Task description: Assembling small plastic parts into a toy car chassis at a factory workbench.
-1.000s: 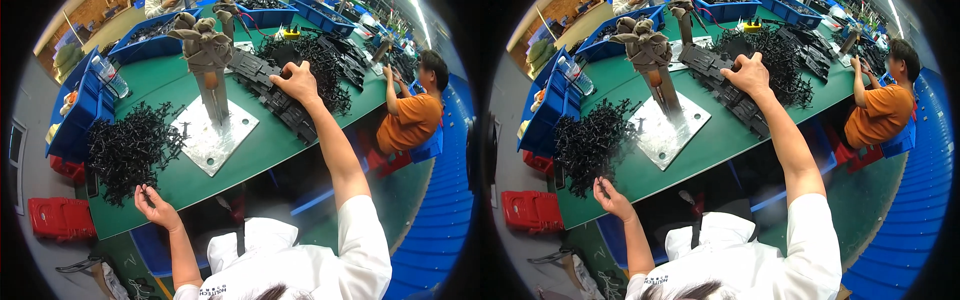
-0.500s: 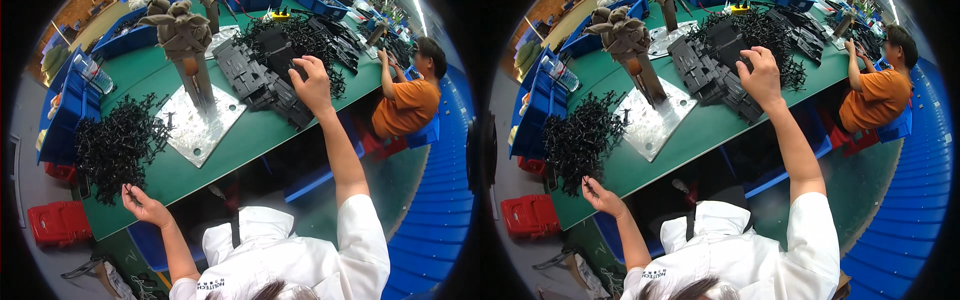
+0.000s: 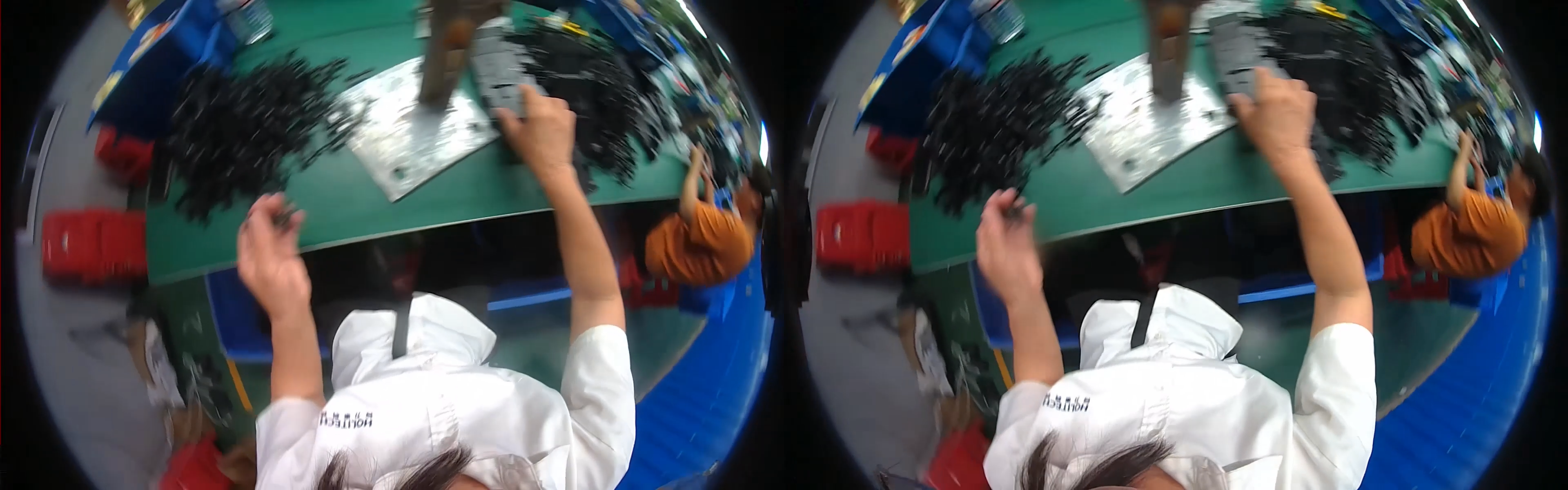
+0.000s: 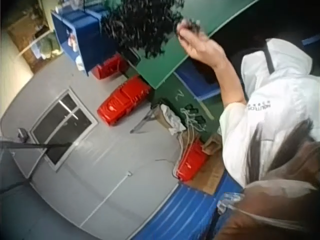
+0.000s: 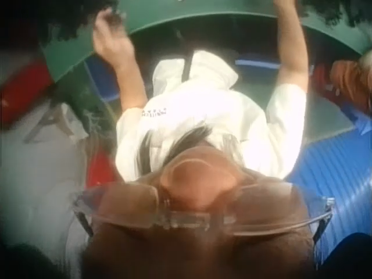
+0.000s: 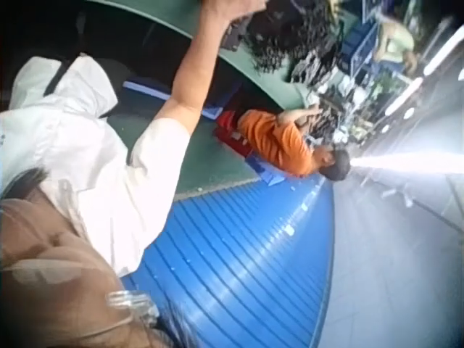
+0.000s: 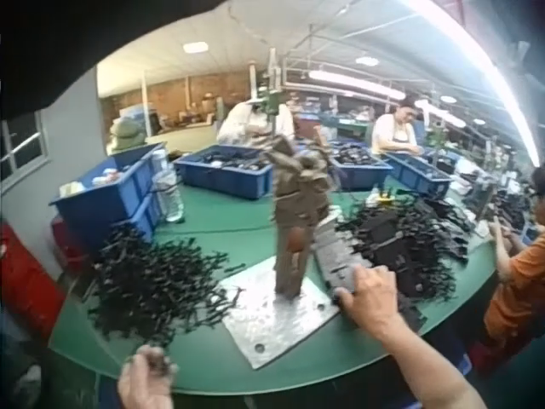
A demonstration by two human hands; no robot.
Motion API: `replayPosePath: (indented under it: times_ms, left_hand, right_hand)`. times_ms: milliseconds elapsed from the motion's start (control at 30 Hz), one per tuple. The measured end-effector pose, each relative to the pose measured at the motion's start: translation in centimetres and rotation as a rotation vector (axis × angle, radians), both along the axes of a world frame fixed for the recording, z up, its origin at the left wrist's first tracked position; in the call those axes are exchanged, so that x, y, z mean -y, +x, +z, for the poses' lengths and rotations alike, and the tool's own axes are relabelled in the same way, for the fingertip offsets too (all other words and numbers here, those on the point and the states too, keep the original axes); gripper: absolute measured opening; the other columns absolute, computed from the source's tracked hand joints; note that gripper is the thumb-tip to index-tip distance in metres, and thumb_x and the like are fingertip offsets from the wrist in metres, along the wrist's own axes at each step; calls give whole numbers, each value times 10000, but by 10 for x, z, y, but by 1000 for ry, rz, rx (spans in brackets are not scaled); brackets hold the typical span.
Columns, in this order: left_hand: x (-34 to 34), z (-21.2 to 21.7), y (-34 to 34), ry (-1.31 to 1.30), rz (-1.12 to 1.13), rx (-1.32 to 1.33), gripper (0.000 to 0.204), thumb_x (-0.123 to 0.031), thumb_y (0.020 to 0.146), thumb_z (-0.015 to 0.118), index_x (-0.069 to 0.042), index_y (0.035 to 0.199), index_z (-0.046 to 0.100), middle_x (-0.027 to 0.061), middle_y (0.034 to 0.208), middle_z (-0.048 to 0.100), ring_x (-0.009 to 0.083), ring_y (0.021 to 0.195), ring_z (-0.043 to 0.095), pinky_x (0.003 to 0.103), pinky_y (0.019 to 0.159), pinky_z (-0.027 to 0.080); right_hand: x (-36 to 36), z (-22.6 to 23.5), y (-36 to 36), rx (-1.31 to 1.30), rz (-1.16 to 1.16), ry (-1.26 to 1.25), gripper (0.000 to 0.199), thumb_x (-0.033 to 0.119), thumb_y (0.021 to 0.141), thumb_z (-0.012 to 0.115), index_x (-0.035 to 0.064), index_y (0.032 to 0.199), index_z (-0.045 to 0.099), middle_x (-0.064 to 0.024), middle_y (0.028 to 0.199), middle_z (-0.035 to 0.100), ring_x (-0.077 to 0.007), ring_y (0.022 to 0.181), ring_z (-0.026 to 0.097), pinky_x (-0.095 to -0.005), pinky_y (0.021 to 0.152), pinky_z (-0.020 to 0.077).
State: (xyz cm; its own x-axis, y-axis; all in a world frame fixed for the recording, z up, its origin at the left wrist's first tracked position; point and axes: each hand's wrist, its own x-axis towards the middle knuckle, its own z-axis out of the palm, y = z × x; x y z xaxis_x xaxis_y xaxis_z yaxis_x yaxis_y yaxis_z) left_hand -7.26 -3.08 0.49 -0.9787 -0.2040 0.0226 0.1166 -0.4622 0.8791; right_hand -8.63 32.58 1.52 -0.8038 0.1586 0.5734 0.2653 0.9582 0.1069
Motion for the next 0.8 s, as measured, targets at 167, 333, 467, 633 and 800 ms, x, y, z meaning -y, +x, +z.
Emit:
replayPosePath:
  times_ms: [167,333,467,633,800]
  left_hand:
    - [6,-11,-5,242,-323,125,268,-235,954,505,-19,1103,562,77,1034,618,169,898,601,354,807,527]
    - [7,-17,-4,309,-403,151,263,-207,950,510,-13,1124,547,88,1048,614,191,926,602,373,854,509]
    - [9,-25,0,303,-447,147,270,-146,951,490,-3,1178,524,119,1119,584,215,1005,588,376,912,494]
    - [5,-20,3,204,-493,144,325,-18,892,526,26,1210,472,112,1151,546,197,1053,556,368,945,473]
    - [-8,-22,-14,215,-494,139,299,-18,875,567,22,1166,510,78,1083,574,161,983,573,343,888,503]
  right_hand:
    - [-27,-11,-10,-70,79,-115,386,241,729,716,79,1064,613,-91,834,645,-292,811,598,-396,709,467]
    - [-35,-1,-20,-13,-50,-676,433,208,751,662,25,1135,581,-119,823,657,-305,770,629,-396,743,495]
    - [-9,9,-28,251,-215,-354,575,393,700,705,23,1115,560,-176,994,647,-382,958,606,-471,814,480]
    - [-16,5,-40,228,-248,-432,588,357,689,697,19,1136,519,-210,1025,634,-394,1026,577,-465,892,437]
    - [-21,22,-34,305,-280,-319,578,441,721,645,55,1147,577,-159,1096,631,-354,1054,572,-449,874,440]
